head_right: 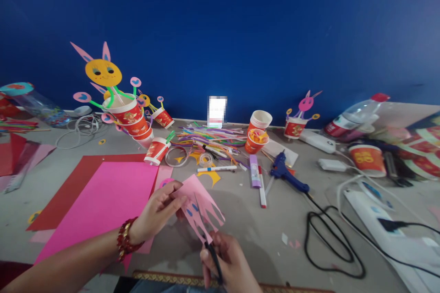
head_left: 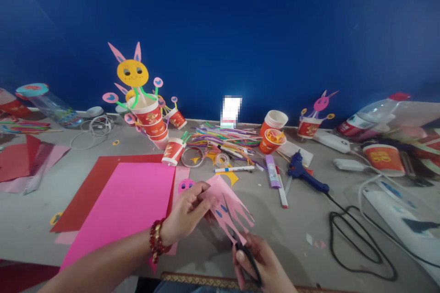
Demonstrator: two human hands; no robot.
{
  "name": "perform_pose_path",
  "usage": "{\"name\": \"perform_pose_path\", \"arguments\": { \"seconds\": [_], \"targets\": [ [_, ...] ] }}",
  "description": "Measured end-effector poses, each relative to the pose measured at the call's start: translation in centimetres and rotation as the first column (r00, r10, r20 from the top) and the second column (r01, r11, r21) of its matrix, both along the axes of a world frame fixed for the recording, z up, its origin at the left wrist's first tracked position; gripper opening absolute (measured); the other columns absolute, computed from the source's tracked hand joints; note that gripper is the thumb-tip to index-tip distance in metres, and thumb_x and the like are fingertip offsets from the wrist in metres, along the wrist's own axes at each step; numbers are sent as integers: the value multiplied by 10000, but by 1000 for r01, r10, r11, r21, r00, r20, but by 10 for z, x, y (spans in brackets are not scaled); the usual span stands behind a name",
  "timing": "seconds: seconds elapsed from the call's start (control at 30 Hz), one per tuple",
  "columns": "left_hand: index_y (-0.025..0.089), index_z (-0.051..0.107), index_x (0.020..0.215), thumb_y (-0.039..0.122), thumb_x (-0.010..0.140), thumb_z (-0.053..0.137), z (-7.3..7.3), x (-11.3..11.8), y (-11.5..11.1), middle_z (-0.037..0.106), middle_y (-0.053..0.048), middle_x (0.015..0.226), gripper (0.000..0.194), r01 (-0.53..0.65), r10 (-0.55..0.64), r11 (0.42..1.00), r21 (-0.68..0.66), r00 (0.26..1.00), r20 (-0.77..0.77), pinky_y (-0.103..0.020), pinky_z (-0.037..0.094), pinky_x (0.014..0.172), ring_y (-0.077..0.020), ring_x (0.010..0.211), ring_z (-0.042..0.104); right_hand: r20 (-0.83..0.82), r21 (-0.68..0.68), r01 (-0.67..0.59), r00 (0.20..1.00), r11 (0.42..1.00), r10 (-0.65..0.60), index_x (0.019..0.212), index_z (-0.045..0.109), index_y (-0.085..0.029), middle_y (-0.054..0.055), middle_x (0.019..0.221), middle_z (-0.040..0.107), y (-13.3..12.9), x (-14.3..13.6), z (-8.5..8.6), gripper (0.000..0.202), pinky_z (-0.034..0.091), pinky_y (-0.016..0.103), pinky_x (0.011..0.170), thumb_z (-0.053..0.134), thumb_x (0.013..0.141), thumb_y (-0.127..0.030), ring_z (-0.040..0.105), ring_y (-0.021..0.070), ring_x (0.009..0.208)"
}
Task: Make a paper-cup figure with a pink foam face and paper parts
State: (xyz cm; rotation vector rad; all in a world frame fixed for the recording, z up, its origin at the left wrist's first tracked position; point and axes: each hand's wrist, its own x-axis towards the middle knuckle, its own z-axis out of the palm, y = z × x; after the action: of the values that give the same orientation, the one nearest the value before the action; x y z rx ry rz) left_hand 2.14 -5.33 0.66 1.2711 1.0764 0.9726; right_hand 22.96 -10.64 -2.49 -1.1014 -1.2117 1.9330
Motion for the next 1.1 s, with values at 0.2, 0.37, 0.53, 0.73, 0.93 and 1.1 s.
{"name": "perform_pose_path", "arguments": {
  "seconds": [0.2,0.37,0.53,0.73,0.93,1.1],
  "targets": [
    [168,554,907,401,917,556,5,1,1,601,12,677,234,7,-7,1000,2,1000,22,-197,476,535,-109,564,575,18,5,-4,1000,1000,4,693,427,-199,-77,540,411,1,-2,3,585,268,190,398,625,713,-750,482,72,372],
    [170,552,904,401,916,559,6,1,2,612,16,680,232,6,-5,1000,-8,999,48,-200,496,537,-110,560,599,38,-8,-10,999,1000,10,674,407,-209,-90,500,384,2,-3,3,608,251,195,391,615,686,-780,466,75,358],
    [171,538,874,394,912,567,7,2,3,612,20,663,228,5,-5,1000,-11,998,69,-198,501,527,-107,544,613,52,1,-22,998,1000,22,670,402,-205,-90,506,384,3,-3,6,611,239,192,399,592,703,-785,459,66,360],
    [168,535,880,411,911,565,8,2,4,597,26,660,247,15,-14,1000,-9,997,69,-196,496,515,-101,538,601,94,4,-40,995,999,39,668,431,-200,-86,483,396,4,-2,10,614,229,205,413,575,699,-796,436,66,351],
    [163,538,866,426,896,582,9,1,5,570,31,660,269,9,-7,1000,-27,998,61,-185,482,505,-87,530,564,116,-16,-46,992,999,48,655,444,-201,-84,431,413,5,1,6,627,203,209,408,582,666,-812,416,70,334],
    [161,544,881,429,886,594,11,0,6,574,26,669,273,24,-20,999,-46,996,86,-182,484,499,-86,534,561,148,0,-72,986,997,71,664,453,-200,-69,422,474,8,4,4,609,192,206,394,570,689,-798,379,60,318]
  ]
}}
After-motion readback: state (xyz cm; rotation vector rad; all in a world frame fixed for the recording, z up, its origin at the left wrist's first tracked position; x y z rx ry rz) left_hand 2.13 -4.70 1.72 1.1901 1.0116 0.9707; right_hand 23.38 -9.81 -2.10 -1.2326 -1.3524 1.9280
